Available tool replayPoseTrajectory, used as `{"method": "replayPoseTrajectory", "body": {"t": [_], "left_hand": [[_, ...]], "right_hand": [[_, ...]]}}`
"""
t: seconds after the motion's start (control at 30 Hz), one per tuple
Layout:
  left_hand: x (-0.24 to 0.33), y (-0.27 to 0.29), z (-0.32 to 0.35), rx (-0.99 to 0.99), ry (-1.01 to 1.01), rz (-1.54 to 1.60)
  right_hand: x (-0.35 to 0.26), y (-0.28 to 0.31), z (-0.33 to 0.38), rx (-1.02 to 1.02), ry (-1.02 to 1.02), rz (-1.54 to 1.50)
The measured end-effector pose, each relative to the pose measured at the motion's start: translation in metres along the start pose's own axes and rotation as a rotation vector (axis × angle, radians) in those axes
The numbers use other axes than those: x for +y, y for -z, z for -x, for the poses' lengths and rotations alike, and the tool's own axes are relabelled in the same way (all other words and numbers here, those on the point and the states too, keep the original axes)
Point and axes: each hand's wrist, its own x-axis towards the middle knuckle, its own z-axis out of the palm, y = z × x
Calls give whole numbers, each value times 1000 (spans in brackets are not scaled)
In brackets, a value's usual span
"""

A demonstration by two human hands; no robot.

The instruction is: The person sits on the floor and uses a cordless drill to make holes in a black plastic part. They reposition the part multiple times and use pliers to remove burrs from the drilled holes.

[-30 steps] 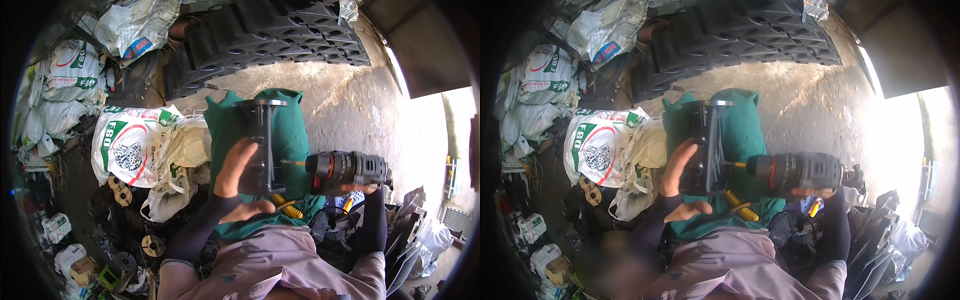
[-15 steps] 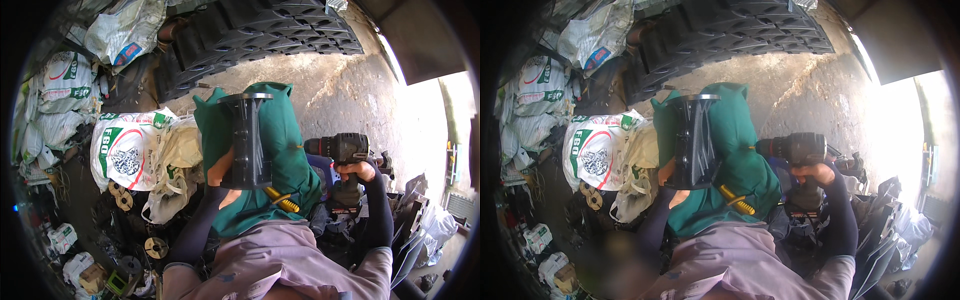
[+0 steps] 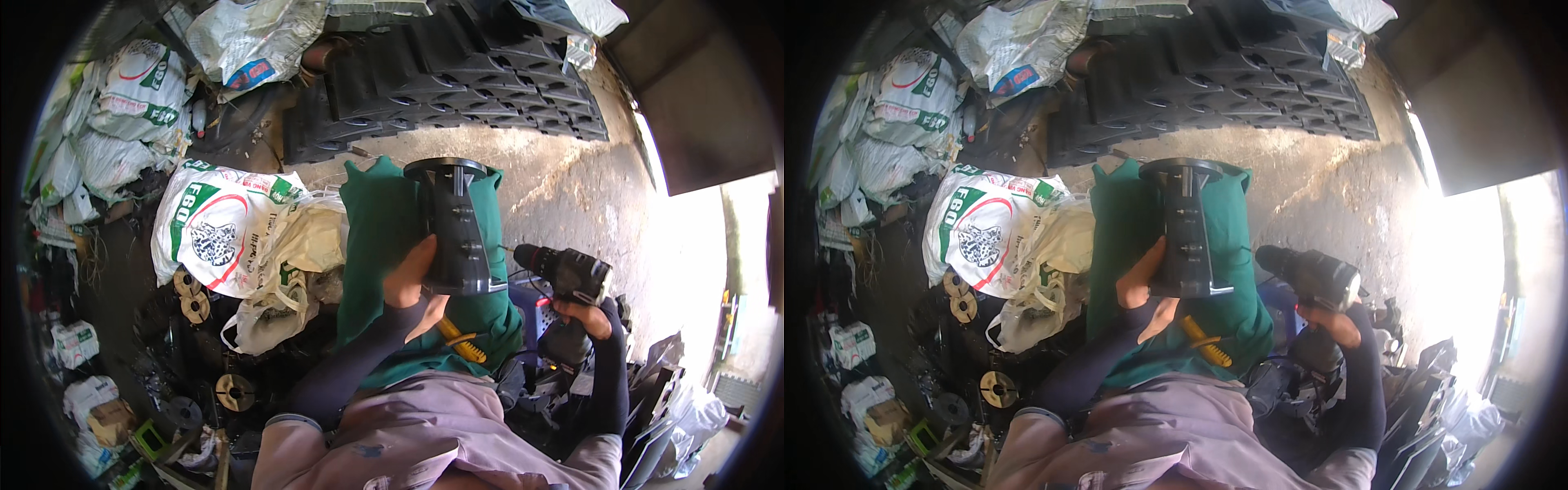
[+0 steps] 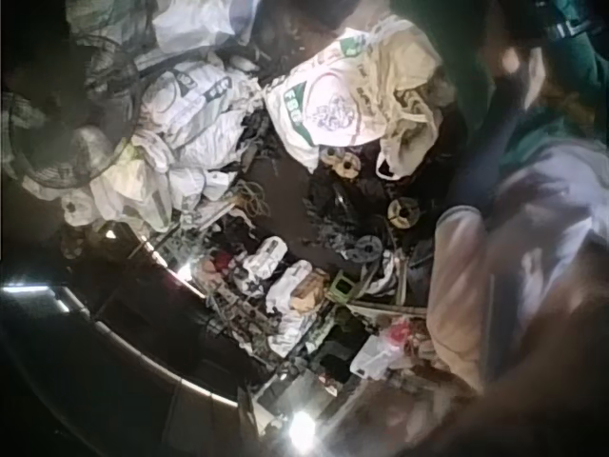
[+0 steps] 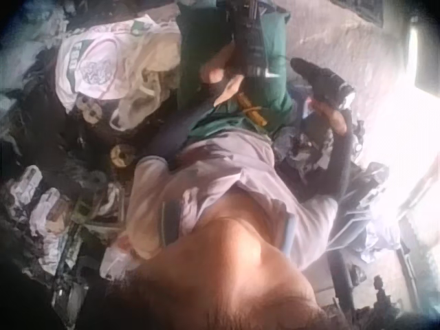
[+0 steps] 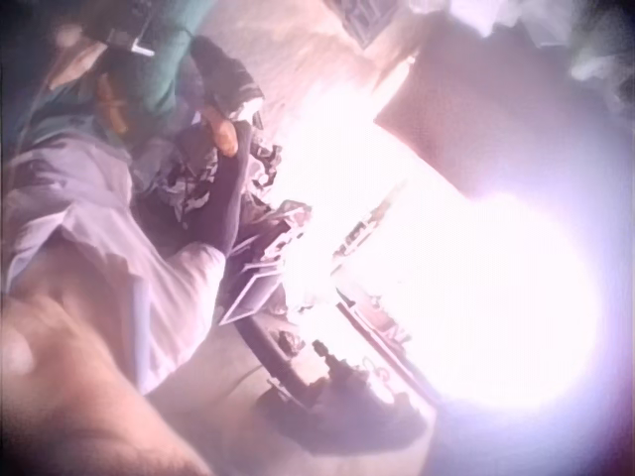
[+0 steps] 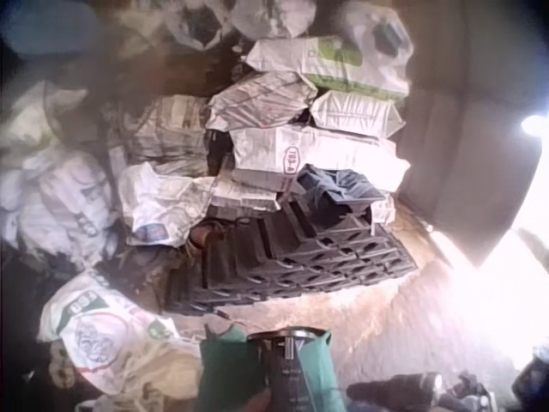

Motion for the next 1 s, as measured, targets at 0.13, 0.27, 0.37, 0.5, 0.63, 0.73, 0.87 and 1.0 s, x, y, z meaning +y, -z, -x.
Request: {"method": "replayPoseTrajectory", "body": {"t": [0.13, 0.27, 0.37, 0.5, 0.63, 0.73, 0.87, 1.0], "left_hand": [[11, 9, -6, -6, 31, 38], [24, 48, -18, 79, 359, 357], [24, 101, -22, 364, 460, 522], [18, 177, 14, 725, 556, 594], [10, 252, 74, 1003, 582, 400], [18, 306, 125, 1273, 545, 218], [34, 378, 188, 1540, 475, 61], [28, 456, 245, 1687, 239, -69]], "right_hand": [[-18, 8, 13, -88, 120, -91], [-12, 4, 5, -26, 272, 118], [0, -17, -12, 116, 290, 196], [-1, -47, -41, 198, 397, 325], [-19, -76, -72, 165, 584, 449], [-26, -93, -88, 137, 678, 528], [-29, -113, -99, 106, 745, 596], [-28, -128, -102, 85, 778, 623]]}}
